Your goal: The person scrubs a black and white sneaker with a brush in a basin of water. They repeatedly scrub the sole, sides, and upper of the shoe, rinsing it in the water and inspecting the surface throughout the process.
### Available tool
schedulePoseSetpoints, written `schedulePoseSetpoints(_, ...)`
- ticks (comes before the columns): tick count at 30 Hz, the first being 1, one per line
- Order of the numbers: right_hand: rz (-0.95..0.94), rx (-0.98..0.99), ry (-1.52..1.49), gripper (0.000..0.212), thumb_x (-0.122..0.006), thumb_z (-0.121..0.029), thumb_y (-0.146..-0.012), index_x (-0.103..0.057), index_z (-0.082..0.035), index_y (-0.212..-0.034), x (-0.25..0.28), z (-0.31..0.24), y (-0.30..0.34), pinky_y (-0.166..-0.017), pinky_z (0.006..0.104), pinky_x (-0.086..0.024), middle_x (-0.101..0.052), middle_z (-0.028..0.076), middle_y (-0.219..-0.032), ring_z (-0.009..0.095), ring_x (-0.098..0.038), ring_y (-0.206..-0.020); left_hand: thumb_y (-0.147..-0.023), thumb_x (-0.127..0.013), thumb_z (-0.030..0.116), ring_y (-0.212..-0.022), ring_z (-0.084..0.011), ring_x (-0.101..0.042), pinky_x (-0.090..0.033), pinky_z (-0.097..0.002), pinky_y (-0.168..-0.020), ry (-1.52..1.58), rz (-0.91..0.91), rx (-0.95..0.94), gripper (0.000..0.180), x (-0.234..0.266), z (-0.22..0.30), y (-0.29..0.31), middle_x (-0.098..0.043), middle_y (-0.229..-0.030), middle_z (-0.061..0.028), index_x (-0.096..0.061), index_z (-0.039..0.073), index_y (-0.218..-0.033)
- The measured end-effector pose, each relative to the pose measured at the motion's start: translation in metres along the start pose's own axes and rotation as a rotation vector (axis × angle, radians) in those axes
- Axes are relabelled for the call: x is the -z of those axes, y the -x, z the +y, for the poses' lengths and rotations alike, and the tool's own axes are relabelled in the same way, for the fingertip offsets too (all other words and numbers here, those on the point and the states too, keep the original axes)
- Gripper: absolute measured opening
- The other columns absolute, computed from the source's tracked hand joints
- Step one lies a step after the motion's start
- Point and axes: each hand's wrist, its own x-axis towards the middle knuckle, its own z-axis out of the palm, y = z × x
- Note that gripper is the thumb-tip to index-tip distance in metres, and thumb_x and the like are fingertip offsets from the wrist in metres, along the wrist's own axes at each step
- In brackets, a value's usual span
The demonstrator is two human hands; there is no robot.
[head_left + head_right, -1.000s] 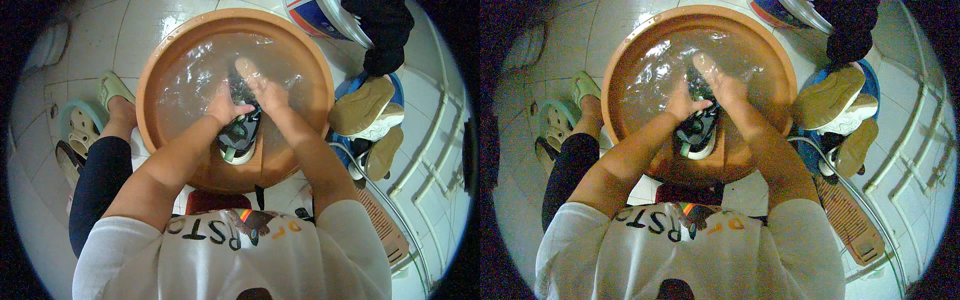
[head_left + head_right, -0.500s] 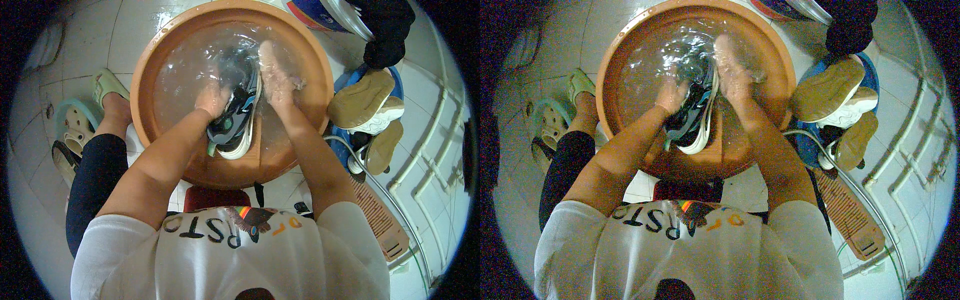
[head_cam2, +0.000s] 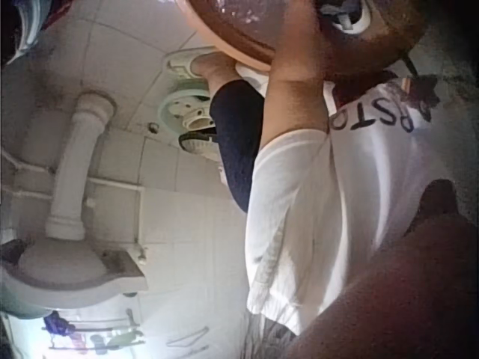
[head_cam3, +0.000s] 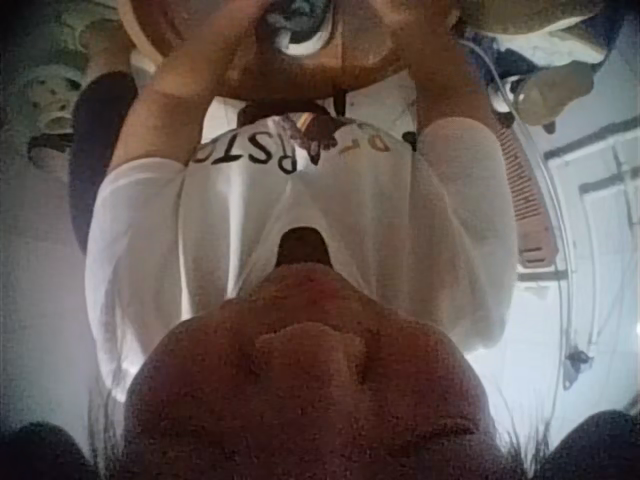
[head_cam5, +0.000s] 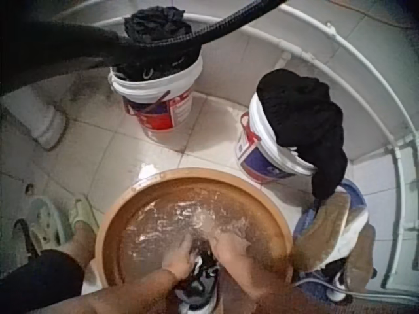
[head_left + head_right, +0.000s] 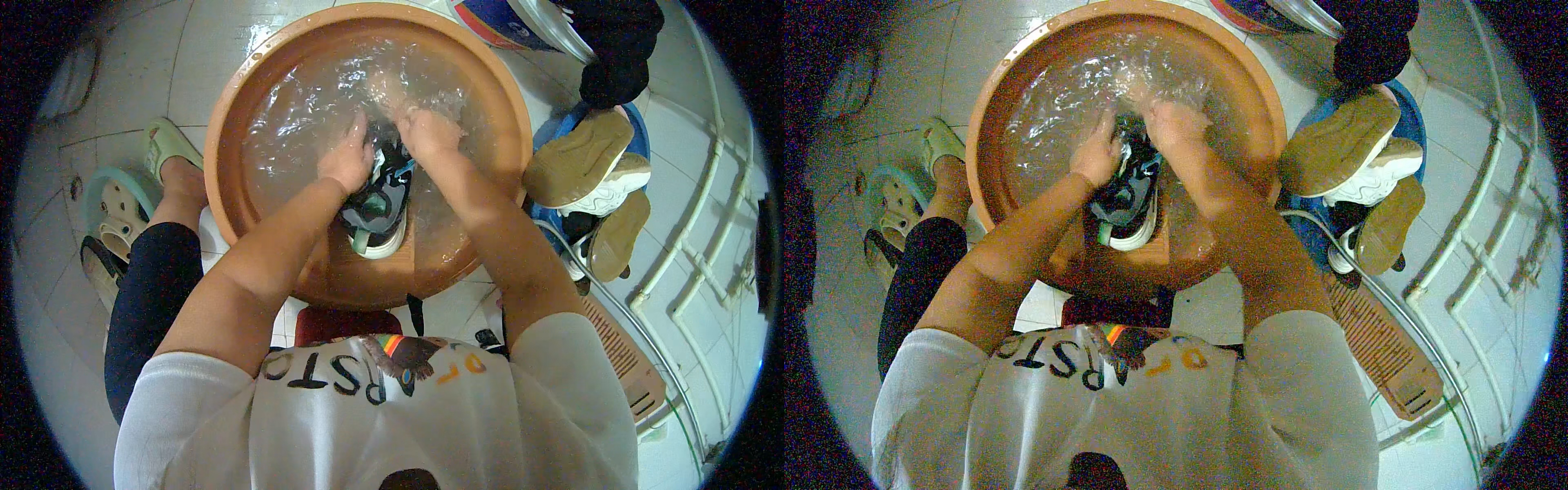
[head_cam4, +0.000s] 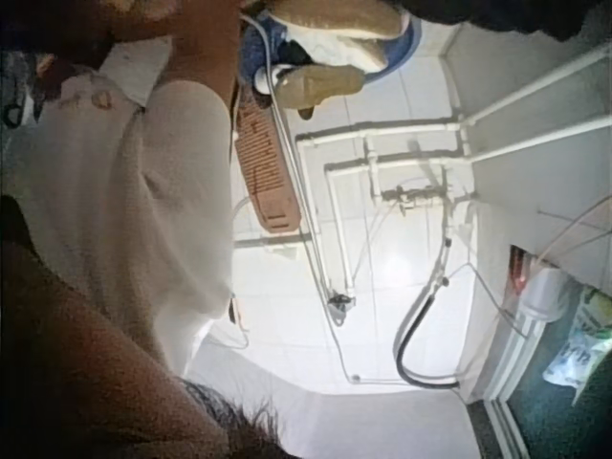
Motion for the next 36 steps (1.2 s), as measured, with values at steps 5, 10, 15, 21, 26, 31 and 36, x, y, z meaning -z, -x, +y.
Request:
schedulePoseSetpoints(5, -0.012, 0.097, -0.035, 0.036, -0.054, -0.031, -0.082, -0.052, -0.023, -0.117, 0.006, 0.008, 0.048, -0.064, 0.0428, -0.048, -0.061, 0.016, -0.08, 0.034, -0.06, -0.073, -0.084, -0.044, 0.029, -0.1, -0.0399, -0.052, -0.041, -0.0459, -0.087, 0.016, 0.104, -0.029, 0.058, -0.013, -0.019, -0.004, -0.053, -0.11, -0.0251, -0.023, 0.013, -0.136)
schedulePoseSetpoints(10, -0.085, 0.122, 0.003, 0.029, -0.049, -0.035, -0.084, -0.059, -0.018, -0.105, 0.015, 0.001, 0.045, -0.063, 0.048, -0.047, -0.062, 0.018, -0.077, 0.037, -0.06, -0.071, -0.083, -0.049, 0.026, -0.104, -0.0418, -0.05, -0.038, -0.0458, -0.091, 0.1, -0.035, 0.099, 0.059, -0.005, -0.005, -0.002, -0.048, -0.116, -0.0278, -0.026, 0.007, -0.133)
schedulePoseSetpoints(15, -0.149, -0.122, -0.011, 0.035, -0.049, -0.039, -0.084, -0.058, -0.02, -0.112, 0.007, -0.021, -0.019, -0.075, 0.0443, -0.045, -0.062, 0.018, -0.091, 0.036, -0.059, -0.087, -0.08, -0.053, 0.02, -0.111, -0.0418, -0.044, -0.037, -0.045, -0.092, -0.174, 0.181, -0.14, 0.059, -0.004, -0.003, -0.003, -0.044, -0.122, -0.0263, -0.03, 0.001, -0.13)
schedulePoseSetpoints(21, 0.033, -0.254, -0.582, 0.044, -0.043, -0.044, -0.086, -0.055, -0.011, -0.112, 0.01, 0.021, 0.012, -0.082, 0.0441, -0.042, -0.056, 0.024, -0.102, 0.042, -0.051, -0.098, -0.079, -0.053, 0.02, -0.12, -0.0396, -0.035, -0.02, -0.055, -0.1, 0.291, 0.407, 0.2, 0.06, -0.023, -0.022, 0.023, -0.039, -0.126, -0.0272, -0.03, 0.002, -0.131)
schedulePoseSetpoints(26, -0.148, -0.285, -0.052, 0.035, -0.049, -0.033, -0.085, -0.054, -0.011, -0.112, -0.015, 0.077, 0.055, -0.077, 0.0428, -0.045, -0.06, 0.021, -0.095, 0.039, -0.056, -0.089, -0.078, -0.054, 0.028, -0.128, -0.0424, -0.017, -0.015, -0.0579, -0.1, -0.371, 0.665, -0.21, 0.065, 0.0, -0.019, 0.046, -0.02, -0.139, -0.0244, -0.028, 0.006, -0.133)
schedulePoseSetpoints(31, -0.234, -0.405, -0.366, 0.04, -0.052, -0.034, -0.086, -0.053, -0.005, -0.114, -0.02, 0.044, 0.051, -0.082, 0.035, -0.045, -0.061, 0.017, -0.099, 0.029, -0.058, -0.095, -0.081, -0.052, 0.037, -0.128, -0.0396, -0.024, -0.016, -0.0576, -0.101, -0.456, 0.345, -0.492, 0.052, 0.013, -0.03, 0.035, -0.029, -0.14, -0.0125, -0.04, 0.016, -0.128)
schedulePoseSetpoints(36, -0.229, 0.078, -0.791, 0.04, -0.049, -0.023, -0.091, -0.044, -0.007, -0.127, 0.03, 0.025, 0.111, -0.094, 0.028, -0.036, -0.053, 0.016, -0.119, 0.018, -0.049, -0.112, -0.075, -0.059, 0.033, -0.121, -0.0378, -0.032, -0.02, -0.0562, -0.099, -0.384, 0.515, -0.449, 0.044, -0.001, -0.037, 0.028, -0.038, -0.132, -0.0118, -0.05, 0.01, -0.111)
